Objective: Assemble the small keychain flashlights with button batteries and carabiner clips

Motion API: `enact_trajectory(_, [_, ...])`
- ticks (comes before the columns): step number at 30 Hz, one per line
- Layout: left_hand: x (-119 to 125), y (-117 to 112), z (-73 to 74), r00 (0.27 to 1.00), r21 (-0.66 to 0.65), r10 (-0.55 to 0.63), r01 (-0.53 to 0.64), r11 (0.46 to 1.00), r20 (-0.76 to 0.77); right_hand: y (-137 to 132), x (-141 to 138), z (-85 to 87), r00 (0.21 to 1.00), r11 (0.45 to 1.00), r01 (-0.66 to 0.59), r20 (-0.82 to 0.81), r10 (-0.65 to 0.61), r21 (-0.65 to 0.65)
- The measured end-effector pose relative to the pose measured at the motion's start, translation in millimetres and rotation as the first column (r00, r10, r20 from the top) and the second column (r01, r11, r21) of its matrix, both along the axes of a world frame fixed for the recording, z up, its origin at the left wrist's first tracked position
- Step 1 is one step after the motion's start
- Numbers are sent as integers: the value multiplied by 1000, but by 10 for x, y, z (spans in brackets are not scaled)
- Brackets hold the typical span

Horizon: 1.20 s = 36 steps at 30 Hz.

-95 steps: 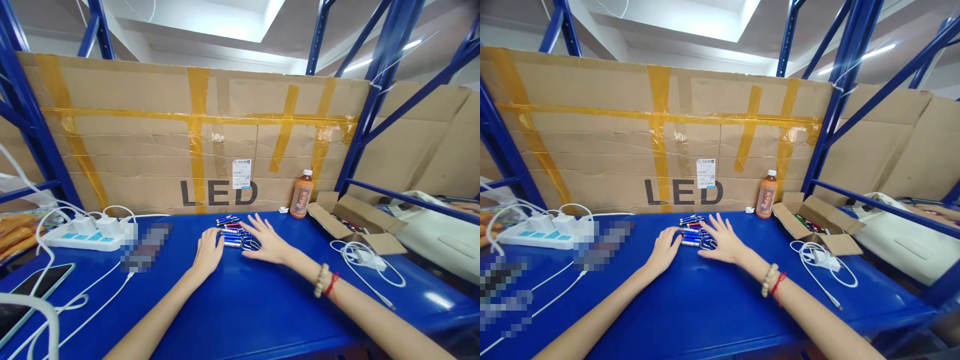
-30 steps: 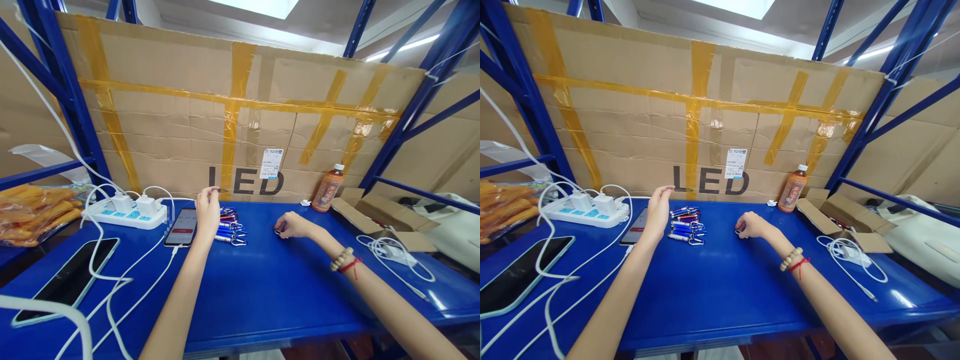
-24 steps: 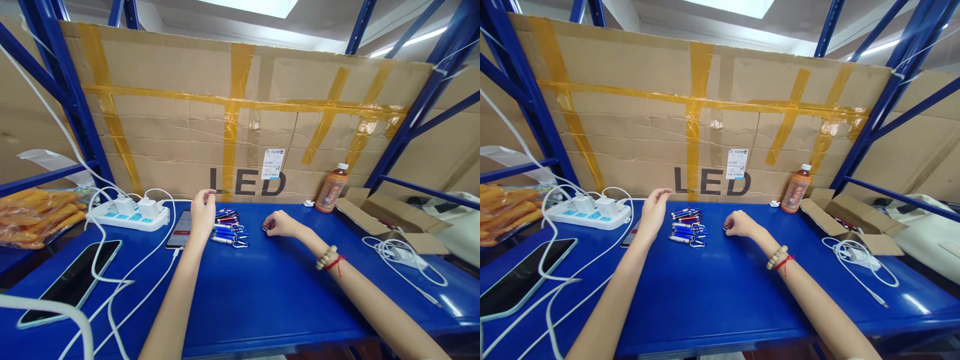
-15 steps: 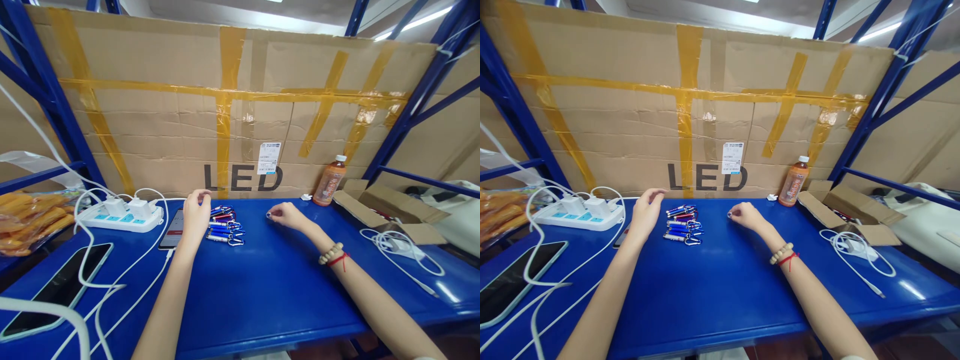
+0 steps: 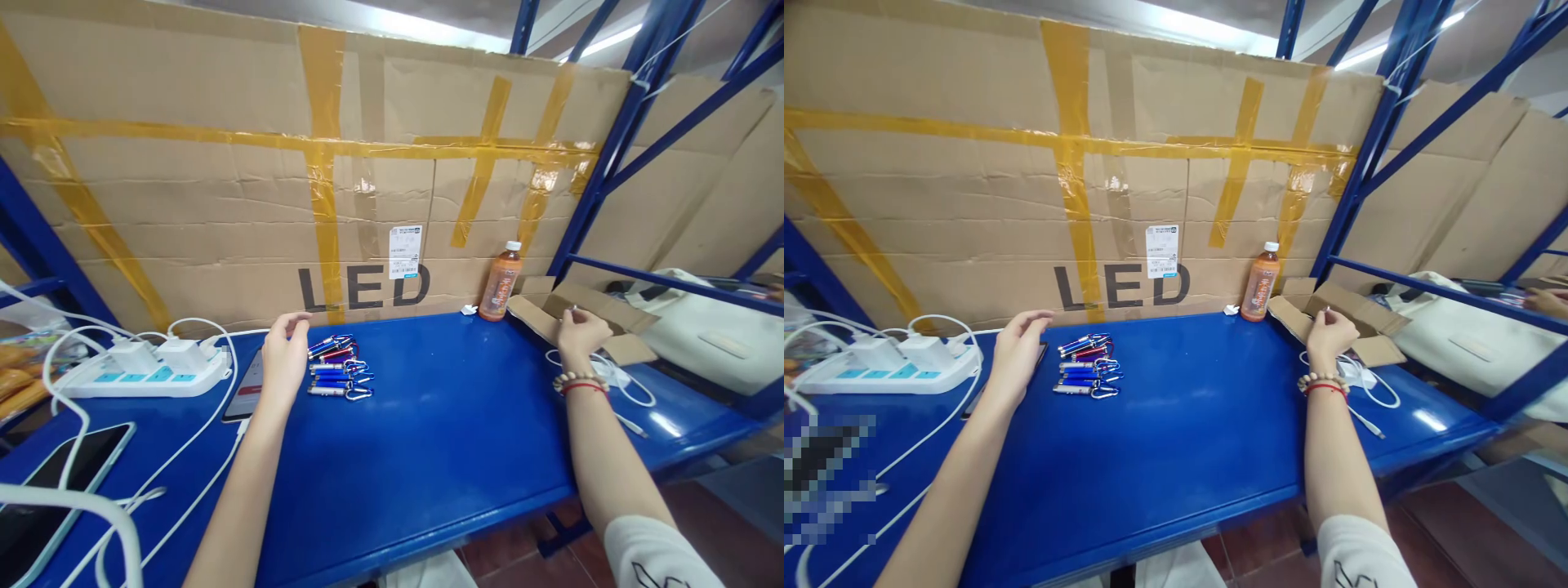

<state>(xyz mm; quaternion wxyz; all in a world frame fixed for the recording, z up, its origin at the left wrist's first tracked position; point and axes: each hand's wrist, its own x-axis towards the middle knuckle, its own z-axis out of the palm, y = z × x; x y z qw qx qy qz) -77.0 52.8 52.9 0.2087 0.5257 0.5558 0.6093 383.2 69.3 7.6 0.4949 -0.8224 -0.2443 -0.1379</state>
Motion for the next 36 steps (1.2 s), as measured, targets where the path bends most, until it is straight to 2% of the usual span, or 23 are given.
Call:
enact_trajectory(4, [-17,20,-26,1000,-5,15,-15,1000,15,32,-7,-3,999,998,27,-34,-29,-61])
enact_trajectory(8, [-33,54,-56,1000,-9,18,-18,1000,19,-5,-57,69,999,997,47,-9,-48,-65])
enact_trajectory(11, [-48,55,-42,999,-4,27,-27,1000,26,-34,-160,146,999,998,16,41,-13,-61])
enact_trajectory(14, [-56,33,-13,999,6,35,-35,999,32,3,-436,279,988,995,-86,128,91,-42])
enact_trajectory(17, [-52,22,-11,999,12,32,-32,999,27,51,-981,429,919,951,-306,249,304,-33])
enact_trajectory(18, [-50,27,-21,999,10,31,-31,999,20,49,-1224,462,865,910,-411,296,406,-49])
enact_trajectory(20, [-48,48,-53,1000,-4,31,-31,1000,-6,5,-1766,475,700,779,-614,368,612,-130])
enact_trajectory(21, [-49,63,-74,999,-15,29,-30,999,-26,-33,-2044,453,562,664,-716,387,731,-213])
enact_trajectory(22, [-50,79,-100,998,-28,25,-27,999,-52,-73,-2309,413,304,446,-812,379,874,-377])
enact_trajectory(23, [-52,96,-129,996,-43,17,-21,999,-85,-109,-2549,357,107,271,-818,328,939,-507])
enact_trajectory(24, [-52,111,-164,992,-62,7,-15,998,-124,-135,-2756,289,-9,147,-784,248,969,-602])
enact_trajectory(25, [-48,125,-203,986,-84,-6,-8,996,-168,-145,-2923,212,-41,72,-748,154,987,-660])
enact_trajectory(26, [-38,136,-249,976,-109,-21,-3,994,-215,-139,-3047,130,-39,46,-734,109,993,-677])
enact_trajectory(28, [1,151,-356,950,-164,-52,1,986,-307,-89,-3177,-33,-1,32,-724,48,999,-689])
enact_trajectory(31, [99,166,-526,907,-255,-98,-10,967,-409,11,-3178,-224,26,4,-725,-23,999,-688])
enact_trajectory(36, [184,239,-701,849,-341,-159,-26,940,-504,85,-3108,-322,-24,-53,-753,-52,998,-655])
